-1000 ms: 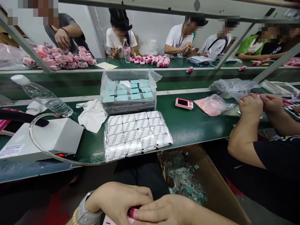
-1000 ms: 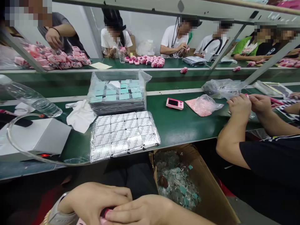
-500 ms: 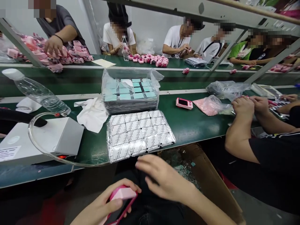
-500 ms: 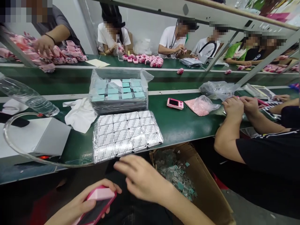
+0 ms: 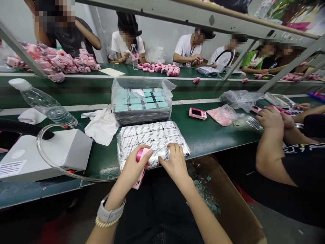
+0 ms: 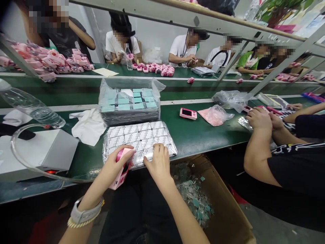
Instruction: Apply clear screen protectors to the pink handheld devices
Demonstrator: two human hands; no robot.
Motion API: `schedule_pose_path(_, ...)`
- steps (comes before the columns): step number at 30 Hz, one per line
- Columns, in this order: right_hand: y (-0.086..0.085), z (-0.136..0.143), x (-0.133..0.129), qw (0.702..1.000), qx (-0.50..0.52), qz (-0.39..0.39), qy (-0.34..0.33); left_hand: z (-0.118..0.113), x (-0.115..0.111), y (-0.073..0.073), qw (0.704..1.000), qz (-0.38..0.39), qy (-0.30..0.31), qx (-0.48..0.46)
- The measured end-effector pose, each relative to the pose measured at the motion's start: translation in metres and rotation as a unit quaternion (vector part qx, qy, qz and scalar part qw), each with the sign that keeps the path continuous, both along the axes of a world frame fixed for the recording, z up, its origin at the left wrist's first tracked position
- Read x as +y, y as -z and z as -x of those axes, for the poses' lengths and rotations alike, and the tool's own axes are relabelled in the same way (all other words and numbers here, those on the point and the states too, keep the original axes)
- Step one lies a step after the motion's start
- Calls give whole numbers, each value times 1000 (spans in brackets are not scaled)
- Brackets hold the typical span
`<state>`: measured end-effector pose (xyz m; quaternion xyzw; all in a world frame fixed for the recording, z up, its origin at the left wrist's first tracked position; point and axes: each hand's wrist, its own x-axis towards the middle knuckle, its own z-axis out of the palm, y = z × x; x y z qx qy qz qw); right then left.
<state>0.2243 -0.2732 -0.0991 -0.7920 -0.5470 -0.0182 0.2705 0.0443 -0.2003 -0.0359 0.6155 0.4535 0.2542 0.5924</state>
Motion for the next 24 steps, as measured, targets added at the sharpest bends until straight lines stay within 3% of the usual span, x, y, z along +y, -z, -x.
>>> schedule_pose_path(6, -12, 9, 8, 999, -18, 35, -3, -8, 7, 14, 999, -5, -23, 29)
schedule_pose_path(12, -25, -6, 2, 999, 52, 1, -13, -7, 6, 11, 997, -12, -19, 72)
schedule_pose_path(19, -22, -72, -27, 964, 189, -178, 60, -3, 9, 10, 999, 24, -26, 41)
schedule_pose_path(22, -12, -69, -44, 932, 191, -289, 109, -7, -4, 7, 997, 56, -38, -22)
schedule_pose_path(24, -7, -52, -56, 915, 166, -348, 120, -16, -18, 4, 983, 139, -43, -110)
